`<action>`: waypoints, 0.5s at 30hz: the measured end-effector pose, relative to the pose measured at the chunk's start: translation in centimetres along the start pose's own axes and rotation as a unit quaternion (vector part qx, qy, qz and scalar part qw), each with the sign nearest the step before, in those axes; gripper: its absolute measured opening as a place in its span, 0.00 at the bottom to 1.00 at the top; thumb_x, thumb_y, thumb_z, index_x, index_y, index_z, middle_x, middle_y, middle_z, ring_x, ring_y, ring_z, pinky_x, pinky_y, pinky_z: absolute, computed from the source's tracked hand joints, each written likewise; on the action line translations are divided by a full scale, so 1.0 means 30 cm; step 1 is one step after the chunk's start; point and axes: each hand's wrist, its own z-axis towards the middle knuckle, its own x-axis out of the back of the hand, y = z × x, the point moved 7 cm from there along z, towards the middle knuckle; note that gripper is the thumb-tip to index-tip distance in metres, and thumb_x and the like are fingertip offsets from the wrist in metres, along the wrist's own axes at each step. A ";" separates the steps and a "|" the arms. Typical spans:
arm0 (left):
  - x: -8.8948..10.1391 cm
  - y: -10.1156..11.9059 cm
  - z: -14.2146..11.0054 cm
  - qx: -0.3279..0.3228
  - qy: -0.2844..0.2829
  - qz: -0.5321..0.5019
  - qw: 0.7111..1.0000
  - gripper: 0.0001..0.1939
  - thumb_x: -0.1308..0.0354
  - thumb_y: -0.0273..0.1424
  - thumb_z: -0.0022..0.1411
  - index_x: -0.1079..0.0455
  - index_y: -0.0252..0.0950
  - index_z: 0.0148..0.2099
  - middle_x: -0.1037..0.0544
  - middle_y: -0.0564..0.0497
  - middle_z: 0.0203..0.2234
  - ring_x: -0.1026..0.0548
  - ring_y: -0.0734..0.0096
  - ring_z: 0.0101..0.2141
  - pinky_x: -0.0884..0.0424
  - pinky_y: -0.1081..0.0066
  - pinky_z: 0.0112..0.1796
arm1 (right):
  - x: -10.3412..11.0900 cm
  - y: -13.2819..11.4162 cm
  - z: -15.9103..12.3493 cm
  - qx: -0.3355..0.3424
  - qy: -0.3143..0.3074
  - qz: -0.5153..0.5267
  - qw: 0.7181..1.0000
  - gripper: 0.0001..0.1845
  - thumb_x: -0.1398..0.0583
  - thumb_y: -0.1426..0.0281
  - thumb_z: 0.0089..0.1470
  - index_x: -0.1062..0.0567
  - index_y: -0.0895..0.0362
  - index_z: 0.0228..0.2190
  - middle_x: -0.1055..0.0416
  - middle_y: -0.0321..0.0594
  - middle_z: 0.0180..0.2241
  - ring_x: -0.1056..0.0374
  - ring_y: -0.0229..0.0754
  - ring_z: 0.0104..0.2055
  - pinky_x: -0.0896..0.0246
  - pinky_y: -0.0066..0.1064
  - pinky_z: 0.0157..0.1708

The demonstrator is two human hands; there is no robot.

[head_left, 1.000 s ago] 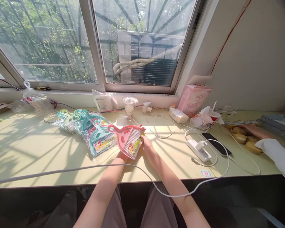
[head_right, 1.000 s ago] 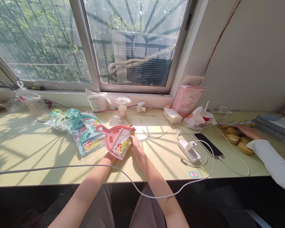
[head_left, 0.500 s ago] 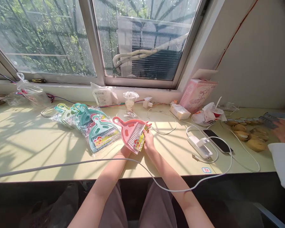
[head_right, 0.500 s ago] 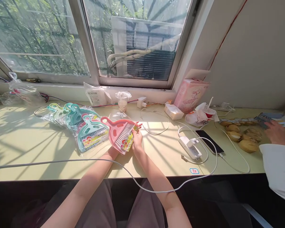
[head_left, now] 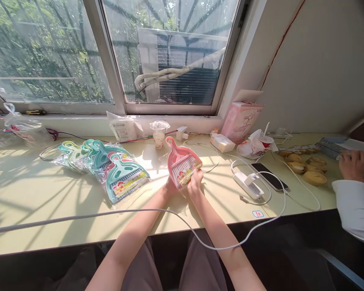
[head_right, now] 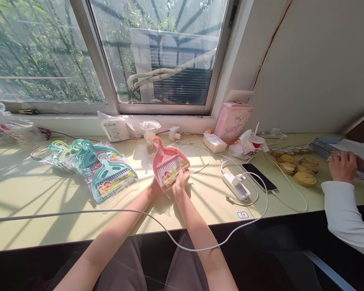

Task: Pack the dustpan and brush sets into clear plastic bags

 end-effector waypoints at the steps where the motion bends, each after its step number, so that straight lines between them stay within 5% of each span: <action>1: -0.004 -0.013 0.002 0.004 -0.003 0.001 1.000 0.28 0.35 0.54 0.75 0.17 0.35 0.60 0.12 0.32 0.59 0.21 0.35 0.70 0.24 0.45 0.70 | 0.007 -0.010 0.002 0.003 0.018 -0.010 1.000 0.22 0.32 0.48 0.66 0.18 0.46 0.54 0.13 0.43 0.47 0.14 0.54 0.50 0.13 0.54 0.54; 7: 0.088 0.056 0.013 -0.095 0.083 0.026 0.992 0.43 0.36 0.68 0.70 0.20 0.38 0.68 0.15 0.35 0.65 0.27 0.30 0.75 0.26 0.38 0.72 | 0.058 -0.057 0.041 0.006 0.109 -0.075 0.991 0.25 0.36 0.41 0.64 0.22 0.46 0.48 0.14 0.45 0.44 0.15 0.56 0.50 0.16 0.48 0.49; 11: 0.126 0.050 0.010 -0.092 0.096 0.167 0.977 0.45 0.18 0.52 0.62 0.26 0.44 0.75 0.16 0.37 0.67 0.19 0.34 0.67 0.17 0.45 0.62 | 0.072 -0.064 0.050 0.021 0.146 -0.094 0.985 0.27 0.38 0.39 0.63 0.23 0.48 0.46 0.14 0.49 0.44 0.15 0.57 0.49 0.17 0.47 0.48; 15: 0.140 -0.012 0.014 -0.064 0.115 0.210 0.969 0.41 0.18 0.43 0.62 0.26 0.47 0.73 0.12 0.41 0.56 0.13 0.43 0.55 0.13 0.55 0.49 | 0.099 -0.044 0.047 0.007 0.192 -0.081 0.978 0.20 0.36 0.45 0.62 0.27 0.47 0.40 0.14 0.50 0.41 0.14 0.58 0.48 0.17 0.45 0.45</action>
